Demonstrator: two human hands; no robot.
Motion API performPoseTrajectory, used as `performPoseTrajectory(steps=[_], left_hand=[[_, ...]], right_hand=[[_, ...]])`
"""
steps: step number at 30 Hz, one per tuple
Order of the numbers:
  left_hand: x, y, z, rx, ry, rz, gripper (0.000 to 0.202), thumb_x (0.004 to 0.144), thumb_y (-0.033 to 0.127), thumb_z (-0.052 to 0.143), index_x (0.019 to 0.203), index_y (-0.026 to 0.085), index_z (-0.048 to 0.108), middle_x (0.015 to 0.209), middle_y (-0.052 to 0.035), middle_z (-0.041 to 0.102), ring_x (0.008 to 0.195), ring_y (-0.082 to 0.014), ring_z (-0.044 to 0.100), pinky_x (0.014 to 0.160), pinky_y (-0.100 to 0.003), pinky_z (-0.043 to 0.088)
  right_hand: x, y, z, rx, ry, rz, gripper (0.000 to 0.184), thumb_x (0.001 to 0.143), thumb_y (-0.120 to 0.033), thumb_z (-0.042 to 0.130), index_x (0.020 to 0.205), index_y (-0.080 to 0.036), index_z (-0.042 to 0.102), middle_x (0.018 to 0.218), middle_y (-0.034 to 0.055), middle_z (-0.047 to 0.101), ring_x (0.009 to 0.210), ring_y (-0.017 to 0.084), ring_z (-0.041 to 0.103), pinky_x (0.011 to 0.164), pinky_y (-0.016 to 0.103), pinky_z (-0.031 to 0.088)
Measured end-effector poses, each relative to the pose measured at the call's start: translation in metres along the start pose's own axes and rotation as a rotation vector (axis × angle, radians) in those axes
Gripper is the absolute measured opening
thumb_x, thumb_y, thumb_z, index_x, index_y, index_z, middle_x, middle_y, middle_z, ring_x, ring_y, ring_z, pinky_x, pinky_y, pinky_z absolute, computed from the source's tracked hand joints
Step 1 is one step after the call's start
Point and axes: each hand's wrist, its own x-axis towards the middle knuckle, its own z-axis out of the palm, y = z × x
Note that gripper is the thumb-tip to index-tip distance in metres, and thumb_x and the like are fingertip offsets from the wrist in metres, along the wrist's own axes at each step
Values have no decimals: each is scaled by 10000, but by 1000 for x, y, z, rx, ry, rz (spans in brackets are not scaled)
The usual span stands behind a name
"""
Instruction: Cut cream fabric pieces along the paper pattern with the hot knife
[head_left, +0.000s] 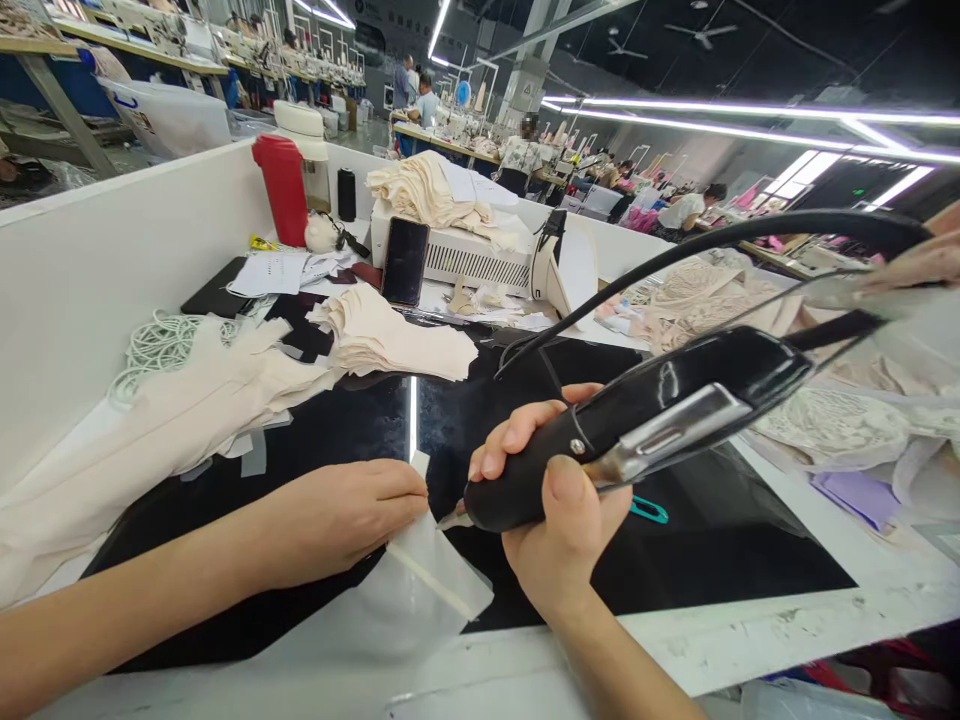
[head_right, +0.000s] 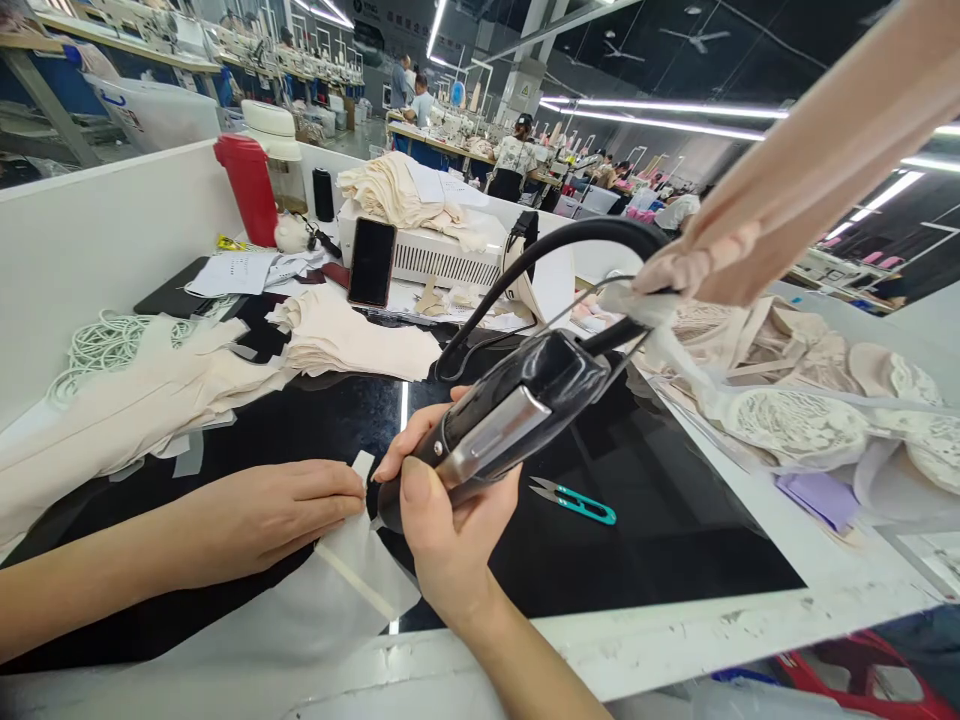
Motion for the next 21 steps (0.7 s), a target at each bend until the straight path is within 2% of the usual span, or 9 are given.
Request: performPoseTrajectory(steps=[5, 10, 21], left_hand=[[-7, -1, -3, -1, 37, -4, 292, 1050, 89, 458, 1240, 167, 667, 1243, -80, 686, 1142, -160, 647, 1060, -261, 522], [-8, 1, -6, -16, 45, -11, 243, 1076, 186, 480, 1220, 188, 675, 1256, -90, 671, 1131, -188, 660, 1009, -289, 547], [-10, -1, 1, -8, 29, 18, 275, 1072, 120, 413, 1220, 171, 640, 1264, -99, 657, 1205, -222, 613, 1060, -334, 509]], right_hand=[[1, -1, -1, -18, -10, -3, 374, 906, -396, 727, 1191, -296, 505, 824, -56, 608, 583, 129, 626, 540, 292, 540], [1, -2, -1, -43, 2, -18, 369, 895, -407, 731, 1169, -286, 516, 806, -56, 607, 575, 130, 617, 537, 293, 542], [11, 1, 10, -25, 69, -24, 366, 872, -381, 740, 1134, -272, 510, 771, -62, 612, 546, 132, 610, 526, 300, 545]])
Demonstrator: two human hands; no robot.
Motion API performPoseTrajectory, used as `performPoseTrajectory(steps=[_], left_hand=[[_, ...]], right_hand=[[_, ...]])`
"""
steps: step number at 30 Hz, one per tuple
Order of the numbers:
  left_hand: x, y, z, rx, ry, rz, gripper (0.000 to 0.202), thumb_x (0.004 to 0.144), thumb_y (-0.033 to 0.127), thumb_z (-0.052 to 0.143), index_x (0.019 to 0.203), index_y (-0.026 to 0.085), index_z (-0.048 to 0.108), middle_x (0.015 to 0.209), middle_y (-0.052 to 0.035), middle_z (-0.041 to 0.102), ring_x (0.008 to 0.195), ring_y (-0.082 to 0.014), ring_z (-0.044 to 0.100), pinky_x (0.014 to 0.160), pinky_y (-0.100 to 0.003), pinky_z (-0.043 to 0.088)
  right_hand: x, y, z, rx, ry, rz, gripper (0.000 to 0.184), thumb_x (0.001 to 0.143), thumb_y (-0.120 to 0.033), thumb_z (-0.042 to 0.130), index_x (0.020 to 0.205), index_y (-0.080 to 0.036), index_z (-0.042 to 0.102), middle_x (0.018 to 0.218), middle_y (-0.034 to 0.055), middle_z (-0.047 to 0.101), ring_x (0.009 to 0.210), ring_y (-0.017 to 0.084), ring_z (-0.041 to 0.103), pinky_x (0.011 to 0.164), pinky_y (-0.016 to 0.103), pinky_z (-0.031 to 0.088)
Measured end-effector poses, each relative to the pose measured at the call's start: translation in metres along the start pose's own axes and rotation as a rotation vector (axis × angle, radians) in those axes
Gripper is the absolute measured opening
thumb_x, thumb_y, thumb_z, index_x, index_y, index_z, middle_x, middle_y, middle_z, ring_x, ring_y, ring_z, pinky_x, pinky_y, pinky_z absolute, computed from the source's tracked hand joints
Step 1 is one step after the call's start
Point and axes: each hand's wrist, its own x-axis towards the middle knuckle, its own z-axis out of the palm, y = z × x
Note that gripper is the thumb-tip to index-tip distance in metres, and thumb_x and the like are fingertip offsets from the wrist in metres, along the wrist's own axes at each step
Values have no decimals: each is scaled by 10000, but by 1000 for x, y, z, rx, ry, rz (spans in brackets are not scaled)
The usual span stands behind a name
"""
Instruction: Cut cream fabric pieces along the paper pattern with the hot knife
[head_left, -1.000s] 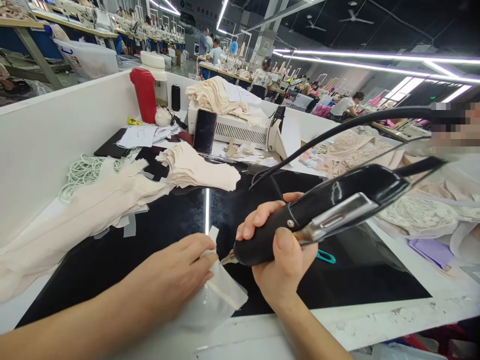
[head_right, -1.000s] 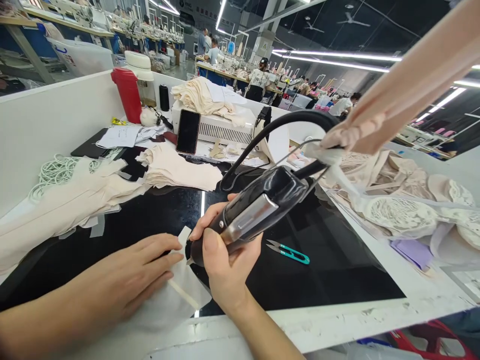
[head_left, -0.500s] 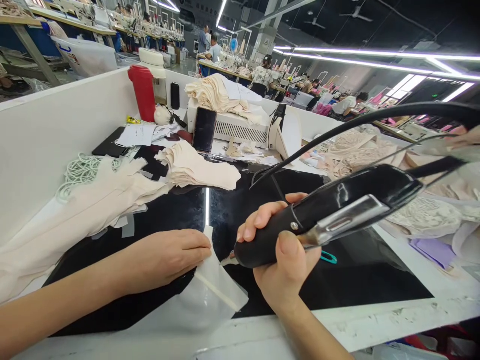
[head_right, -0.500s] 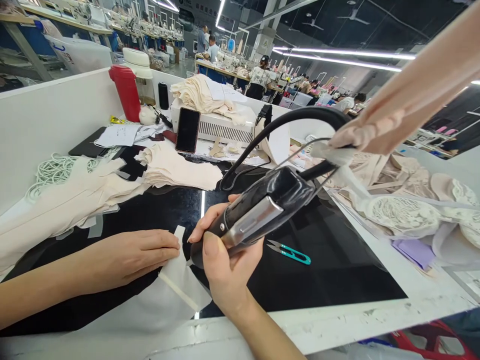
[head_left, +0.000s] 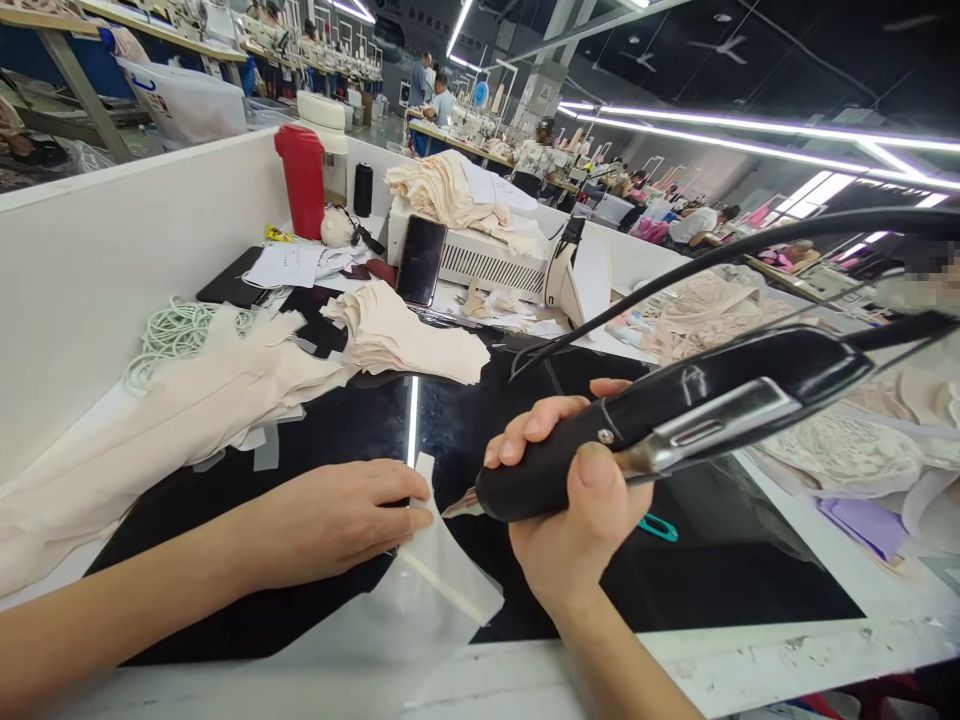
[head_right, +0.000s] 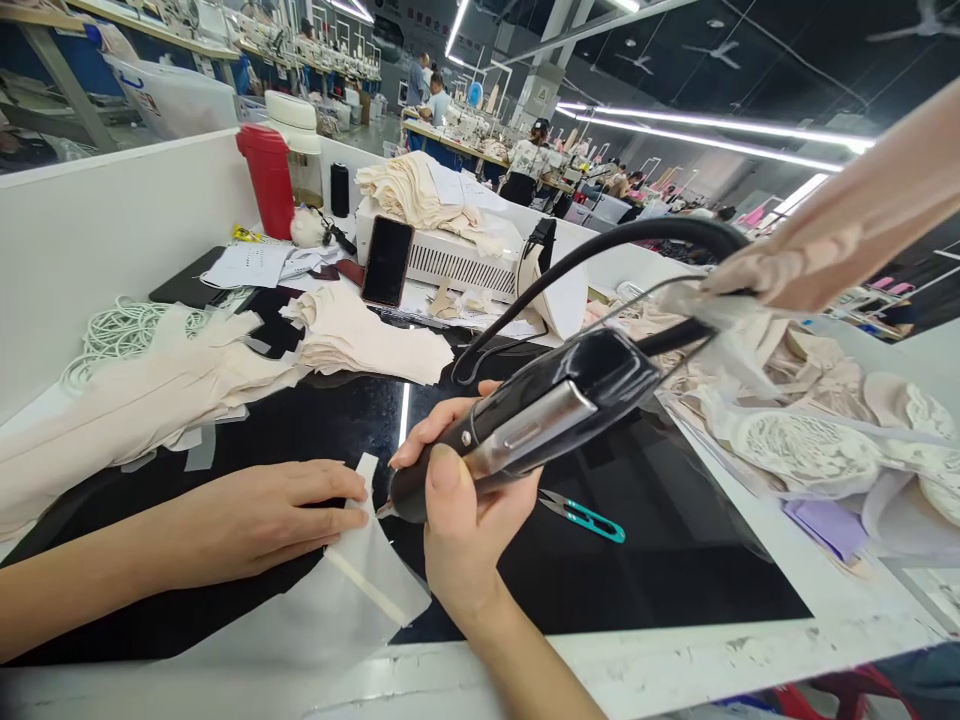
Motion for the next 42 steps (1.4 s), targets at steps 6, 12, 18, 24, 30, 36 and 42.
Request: performPoseTrajectory(steps=[6, 12, 18, 24, 30, 36, 42], left_hand=[[-1, 0, 3, 3, -11, -11, 281, 1067, 120, 429, 1258, 170, 629, 1281, -98, 643, 1218, -241, 611, 1048, -345, 522], [1, -1, 3, -15, -26, -14, 277, 1044, 101, 458, 1244, 173, 635, 1282, -105, 643, 1194, -248, 623, 1026, -336, 530], [0, 1, 5, 5, -7, -32, 265, 1018, 96, 516, 1230, 181, 649, 1262, -100, 658, 1149, -236, 654, 1010, -309, 532], [-1, 3, 6, 45, 45, -71, 218, 995, 136, 577, 1182, 210, 661, 1200, -61, 673, 1043, -202, 680, 932, -275, 548], [1, 0, 5, 89, 74, -130, 241, 960, 135, 670, 1184, 222, 648, 1064, -24, 688, 946, -193, 654, 811, -270, 545], [0, -5, 16, 168, 132, -191, 233, 915, 72, 705, 1079, 230, 652, 1039, -7, 679, 912, -173, 638, 778, -245, 517], [-2, -3, 12, 325, 24, -245, 284, 839, -84, 610, 849, 198, 577, 881, 2, 630, 760, -161, 592, 622, -270, 419]], right_hand=[[-3, 4, 1, 25, -35, 7, 306, 920, -302, 714, 1153, -256, 521, 796, -59, 641, 581, 117, 631, 561, 286, 571], [2, 6, 4, 40, 6, -5, 316, 893, -318, 728, 1130, -256, 527, 784, -66, 640, 564, 113, 623, 541, 276, 566], [1, 16, 6, 30, -19, 8, 313, 915, -325, 725, 1154, -274, 529, 797, -60, 640, 575, 114, 628, 560, 283, 565], [3, 24, -2, 22, -6, 24, 291, 932, -332, 715, 1166, -297, 545, 809, -53, 631, 606, 116, 629, 583, 281, 558], [11, 22, -23, -107, 12, 18, 374, 904, -393, 749, 1213, -319, 551, 902, -29, 667, 690, 140, 664, 686, 315, 584], [25, 6, -51, -435, 20, 1, 387, 909, -563, 677, 1162, -277, 616, 1097, 32, 681, 909, 205, 671, 855, 375, 546], [41, -10, -72, -800, 122, -51, 514, 838, -655, 690, 1138, -240, 643, 1005, 39, 617, 864, 221, 567, 744, 365, 464]])
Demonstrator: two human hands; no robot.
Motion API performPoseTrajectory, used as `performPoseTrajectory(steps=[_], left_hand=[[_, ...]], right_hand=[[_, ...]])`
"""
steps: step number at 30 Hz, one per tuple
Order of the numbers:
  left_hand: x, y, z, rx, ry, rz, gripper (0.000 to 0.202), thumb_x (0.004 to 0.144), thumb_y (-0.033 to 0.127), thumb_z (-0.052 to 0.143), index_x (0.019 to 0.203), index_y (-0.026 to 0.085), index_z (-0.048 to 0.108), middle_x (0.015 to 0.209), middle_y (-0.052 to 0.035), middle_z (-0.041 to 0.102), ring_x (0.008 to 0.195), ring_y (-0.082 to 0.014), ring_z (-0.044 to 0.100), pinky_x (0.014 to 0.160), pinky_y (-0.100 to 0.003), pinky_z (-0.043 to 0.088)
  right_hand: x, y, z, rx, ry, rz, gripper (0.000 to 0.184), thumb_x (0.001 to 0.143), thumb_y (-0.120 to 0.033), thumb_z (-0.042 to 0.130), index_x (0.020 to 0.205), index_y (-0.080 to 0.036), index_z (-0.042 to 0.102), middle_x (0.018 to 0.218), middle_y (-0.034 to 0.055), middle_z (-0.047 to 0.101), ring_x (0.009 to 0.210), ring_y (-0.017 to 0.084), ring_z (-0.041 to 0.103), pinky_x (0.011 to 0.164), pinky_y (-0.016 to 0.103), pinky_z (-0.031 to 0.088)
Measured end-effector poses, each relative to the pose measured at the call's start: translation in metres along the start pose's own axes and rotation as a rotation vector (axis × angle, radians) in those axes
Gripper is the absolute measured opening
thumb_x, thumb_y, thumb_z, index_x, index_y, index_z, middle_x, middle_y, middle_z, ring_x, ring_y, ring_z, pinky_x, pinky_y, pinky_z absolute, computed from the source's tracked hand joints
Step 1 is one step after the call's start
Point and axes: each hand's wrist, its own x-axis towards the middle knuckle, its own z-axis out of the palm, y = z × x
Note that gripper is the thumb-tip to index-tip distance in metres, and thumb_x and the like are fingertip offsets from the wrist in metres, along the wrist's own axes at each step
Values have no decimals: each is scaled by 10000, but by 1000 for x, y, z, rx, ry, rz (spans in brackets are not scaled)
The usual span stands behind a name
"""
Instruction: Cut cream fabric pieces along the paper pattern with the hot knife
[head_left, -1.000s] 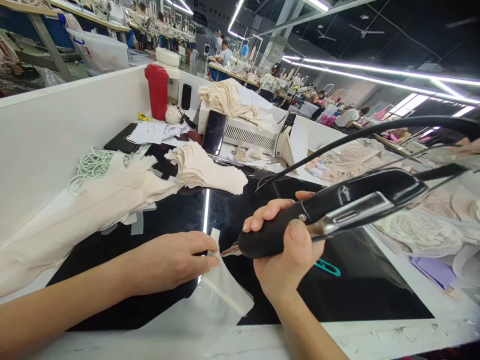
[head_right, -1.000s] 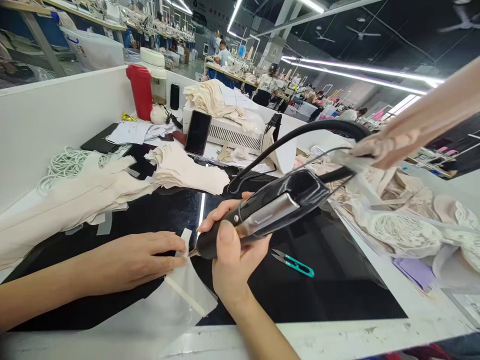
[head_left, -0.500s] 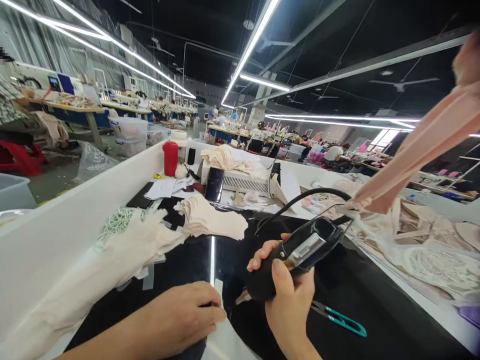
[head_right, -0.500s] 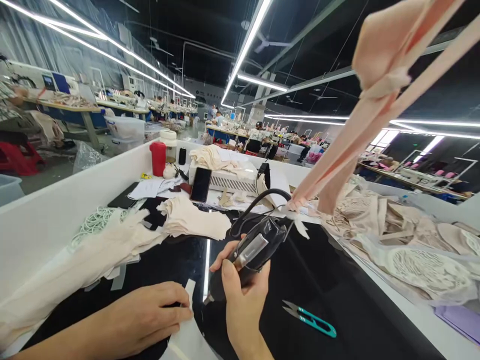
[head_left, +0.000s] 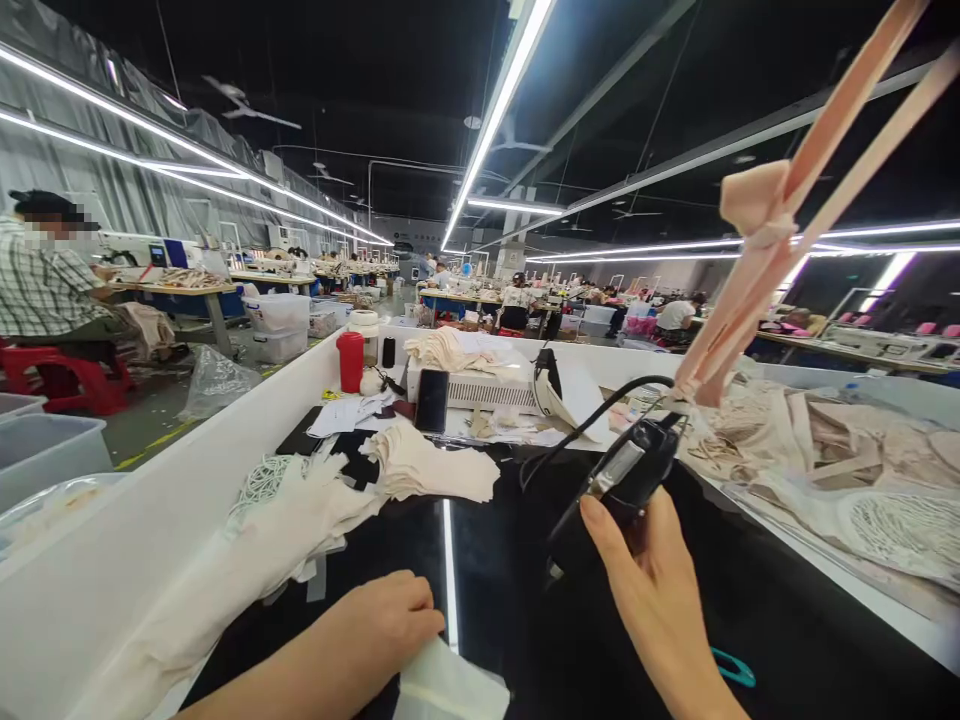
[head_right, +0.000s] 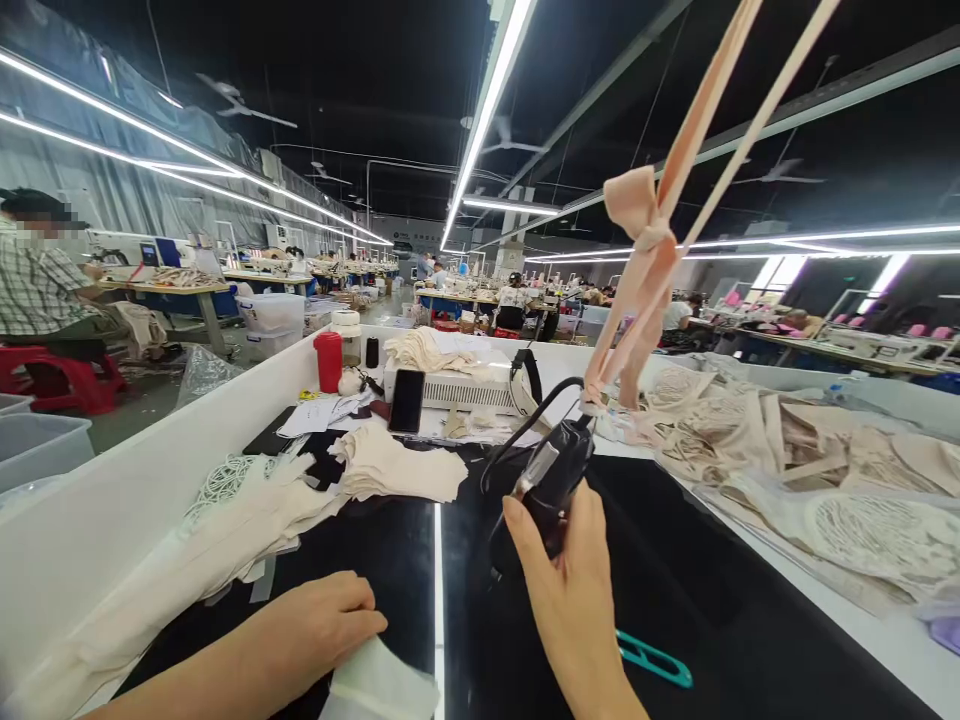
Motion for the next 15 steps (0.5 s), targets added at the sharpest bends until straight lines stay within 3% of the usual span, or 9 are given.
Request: performPoseTrajectory(steps=[3, 5, 6, 7, 9, 10, 12, 13, 15], left_hand=[[-1, 0, -5, 51, 66, 31, 333, 767, -138, 541, 788, 194, 536, 835, 0, 607, 703, -155, 565, 583, -273, 380], [0, 2, -10, 46, 135, 72, 344, 747, -145, 488, 781, 194, 529, 834, -4, 608, 685, -147, 562, 577, -264, 384], [1, 4, -15, 30, 155, 99, 345, 748, -143, 466, 778, 195, 526, 836, -4, 609, 683, -143, 565, 578, -257, 393], [4, 8, -22, 8, 161, 121, 343, 763, -137, 449, 780, 197, 527, 844, -4, 612, 689, -140, 572, 589, -249, 411], [11, 18, -38, -53, 129, 192, 341, 820, -111, 428, 840, 202, 562, 879, -4, 629, 729, -137, 598, 636, -230, 460], [16, 23, -48, -69, 134, 212, 344, 859, -90, 419, 909, 202, 594, 918, -12, 647, 767, -145, 613, 679, -231, 488], [27, 34, -64, -73, 176, 303, 347, 961, -40, 388, 1011, 206, 629, 955, -22, 684, 813, -152, 636, 741, -229, 522], [32, 38, -72, -70, 196, 356, 340, 1005, -2, 373, 1053, 205, 639, 958, -26, 700, 828, -155, 646, 789, -231, 536], [39, 42, -82, -78, 201, 455, 311, 1068, 91, 361, 1115, 204, 647, 964, -31, 724, 858, -157, 667, 906, -236, 544]], right_hand=[[-1, 4, -9, 113, 289, -132, 648, 830, -503, 777, 1375, -239, 543, 1136, 67, 597, 889, 199, 574, 753, 344, 477], [-8, 8, -16, 147, 452, -347, 448, 838, -319, 800, 1238, -226, 622, 1029, 38, 603, 812, 158, 574, 712, 297, 477], [-13, 10, -18, 143, 444, -460, 289, 855, -238, 776, 1119, -223, 659, 948, 18, 610, 768, 143, 576, 692, 278, 477], [-18, 10, -18, 134, 358, -543, 164, 880, -186, 735, 1027, -225, 674, 873, 3, 617, 732, 135, 583, 678, 264, 480], [-29, 8, -13, 154, -13, -519, 97, 964, -187, 623, 1004, -242, 692, 816, -1, 657, 731, 139, 623, 689, 258, 499], [-34, 6, -7, 195, -235, -386, 134, 1005, -250, 575, 1053, -249, 700, 793, -1, 663, 720, 142, 628, 685, 259, 504], [-42, 1, 9, 355, -612, 33, 334, 1036, -481, 503, 1009, -222, 711, 790, 24, 670, 738, 156, 634, 641, 255, 490], [-46, -1, 18, 484, -749, 190, 458, 994, -613, 508, 983, -204, 713, 772, 31, 659, 710, 159, 622, 597, 250, 477], [-54, -3, 35, 659, -911, 353, 588, 911, -749, 543, 993, -198, 733, 825, 40, 666, 754, 154, 624, 692, 269, 511]])
